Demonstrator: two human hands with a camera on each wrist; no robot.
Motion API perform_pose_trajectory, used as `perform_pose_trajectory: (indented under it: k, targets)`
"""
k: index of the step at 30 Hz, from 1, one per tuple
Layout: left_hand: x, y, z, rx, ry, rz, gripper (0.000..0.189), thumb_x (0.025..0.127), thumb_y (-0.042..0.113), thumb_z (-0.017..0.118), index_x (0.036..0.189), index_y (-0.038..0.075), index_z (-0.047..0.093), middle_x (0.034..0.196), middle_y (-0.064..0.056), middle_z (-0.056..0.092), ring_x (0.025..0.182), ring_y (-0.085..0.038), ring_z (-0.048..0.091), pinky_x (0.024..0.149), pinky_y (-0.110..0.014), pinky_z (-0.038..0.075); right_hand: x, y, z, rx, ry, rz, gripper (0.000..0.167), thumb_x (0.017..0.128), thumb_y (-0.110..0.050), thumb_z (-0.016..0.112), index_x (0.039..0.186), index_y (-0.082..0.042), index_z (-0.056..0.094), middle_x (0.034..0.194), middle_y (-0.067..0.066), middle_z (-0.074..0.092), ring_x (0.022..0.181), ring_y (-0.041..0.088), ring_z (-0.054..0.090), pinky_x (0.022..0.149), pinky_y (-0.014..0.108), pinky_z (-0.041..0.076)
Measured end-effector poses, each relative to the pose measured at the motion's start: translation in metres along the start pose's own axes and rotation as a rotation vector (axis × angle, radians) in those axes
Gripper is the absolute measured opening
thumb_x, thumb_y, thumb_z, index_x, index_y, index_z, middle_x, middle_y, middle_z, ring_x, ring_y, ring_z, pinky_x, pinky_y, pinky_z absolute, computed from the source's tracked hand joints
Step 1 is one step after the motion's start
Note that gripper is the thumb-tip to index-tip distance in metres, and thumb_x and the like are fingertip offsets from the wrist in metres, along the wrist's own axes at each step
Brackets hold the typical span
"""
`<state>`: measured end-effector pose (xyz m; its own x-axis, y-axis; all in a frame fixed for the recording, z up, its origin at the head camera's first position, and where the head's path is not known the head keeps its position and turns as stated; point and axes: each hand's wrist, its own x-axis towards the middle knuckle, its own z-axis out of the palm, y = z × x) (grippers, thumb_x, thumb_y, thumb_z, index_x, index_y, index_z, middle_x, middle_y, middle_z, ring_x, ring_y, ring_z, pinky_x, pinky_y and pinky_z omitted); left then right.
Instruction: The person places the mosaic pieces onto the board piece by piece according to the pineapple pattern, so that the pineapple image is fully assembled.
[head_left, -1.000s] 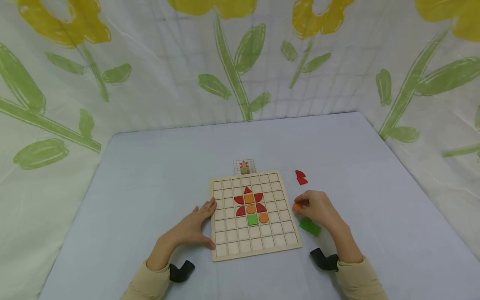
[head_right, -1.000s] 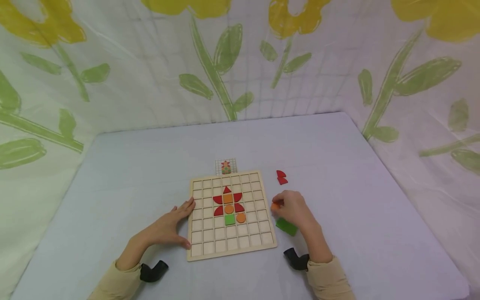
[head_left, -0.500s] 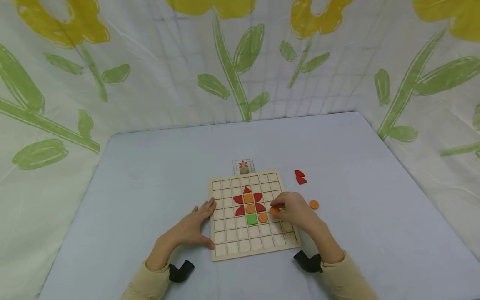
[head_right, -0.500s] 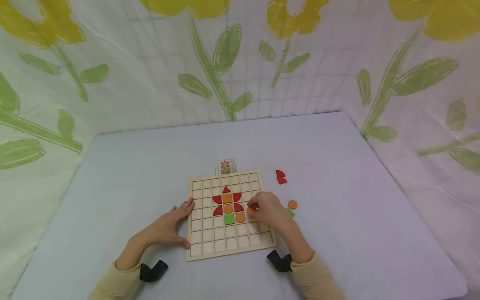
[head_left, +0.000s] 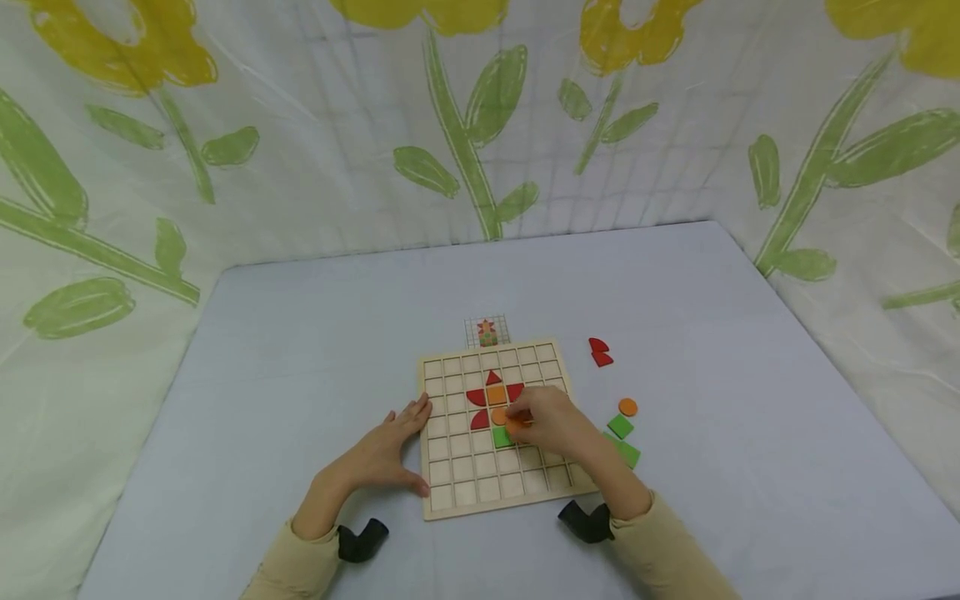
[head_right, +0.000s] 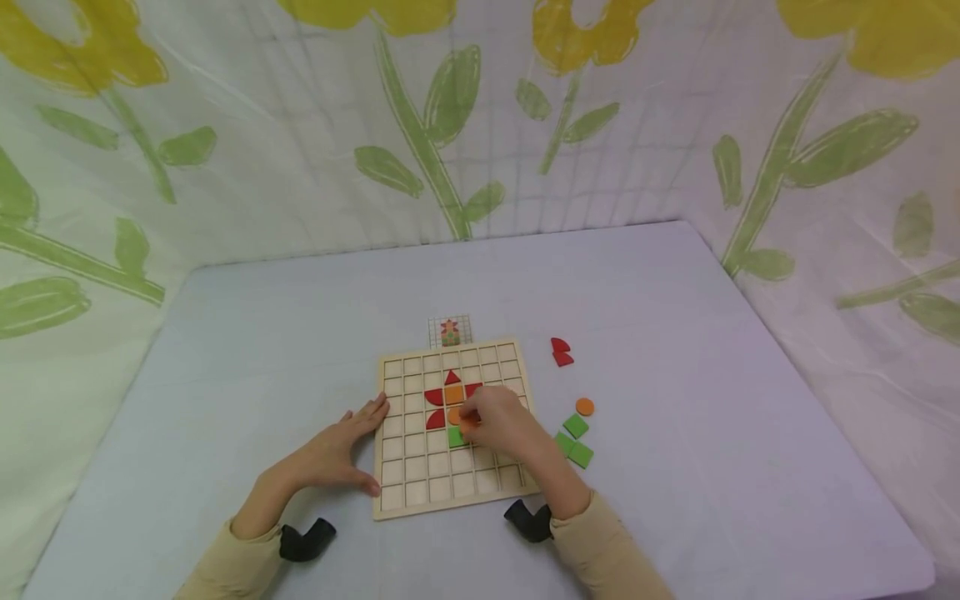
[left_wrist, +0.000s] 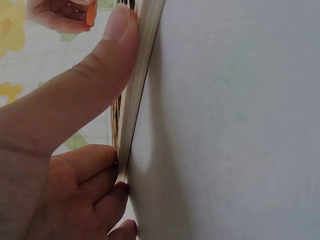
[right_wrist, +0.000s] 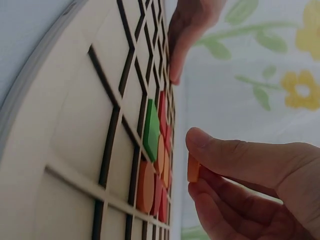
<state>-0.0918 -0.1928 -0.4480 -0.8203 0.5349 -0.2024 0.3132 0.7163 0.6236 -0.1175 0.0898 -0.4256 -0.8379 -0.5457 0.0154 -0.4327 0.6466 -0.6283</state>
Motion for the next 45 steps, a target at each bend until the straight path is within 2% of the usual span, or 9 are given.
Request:
perform_pose_trajectory:
  k: [7,14,20,31,42,45]
  targets:
    - [0.001,-0.002,0.000,0.011,-0.002,0.002,0.117,0.063,0.034,0.091,0.148,-0.012,0.025,0.157,-0.026,0.016,0.142,-0.044,0.020,0.114,-0.061,0.015,0.010,-0.012,0.005,-0.018,-0.018,-0.051,0.014,0.079,-0.002,0.077,0.093,-0.001,0.076,0.084,0.003,0.070,0.076,0.016,0.061,0.066,0.023,0.050]
    - [0.000,-0.001,0.000,0.006,-0.003,0.015,0.116,0.063,0.033,0.090,0.147,-0.012,0.025,0.157,-0.027,0.016,0.142,-0.045,0.020,0.114,-0.062,0.015,0.018,-0.023,0.018,-0.006,-0.112,-0.046,0.015,0.080,-0.004,0.078,0.095,-0.003,0.075,0.087,0.002,0.069,0.077,0.013,0.056,0.069,0.025,0.049]
    - [0.001,-0.002,0.001,0.007,-0.003,0.021,0.117,0.062,0.034,0.090,0.147,-0.012,0.025,0.156,-0.027,0.016,0.142,-0.045,0.020,0.113,-0.063,0.016,0.021,-0.026,0.030,-0.039,-0.156,-0.052,0.008,0.080,-0.003,0.077,0.085,-0.006,0.072,0.078,-0.004,0.061,0.072,0.010,0.048,0.062,0.022,0.044]
    - [0.000,-0.002,0.001,0.011,0.001,0.017,0.117,0.062,0.034,0.091,0.148,-0.012,0.025,0.156,-0.026,0.016,0.142,-0.044,0.020,0.113,-0.062,0.016,0.022,-0.026,0.033,-0.085,-0.125,-0.105,0.013,0.077,-0.001,0.080,0.076,-0.008,0.069,0.069,-0.006,0.056,0.067,0.008,0.045,0.057,0.020,0.041]
    - [0.001,-0.003,0.001,0.007,0.004,0.022,0.117,0.062,0.034,0.091,0.147,-0.012,0.025,0.156,-0.027,0.017,0.142,-0.045,0.020,0.113,-0.062,0.015,0.020,-0.028,0.033,-0.155,-0.103,-0.109,0.015,0.076,-0.004,0.081,0.074,-0.009,0.068,0.067,-0.007,0.052,0.067,0.009,0.045,0.060,0.020,0.041]
    - [0.001,-0.003,0.001,0.012,0.005,0.023,0.117,0.062,0.033,0.091,0.147,-0.013,0.025,0.156,-0.027,0.017,0.142,-0.045,0.020,0.113,-0.062,0.015,0.019,-0.028,0.032,-0.152,-0.094,-0.112,0.012,0.076,-0.004,0.081,0.076,-0.008,0.070,0.069,-0.005,0.057,0.069,0.011,0.049,0.061,0.021,0.044]
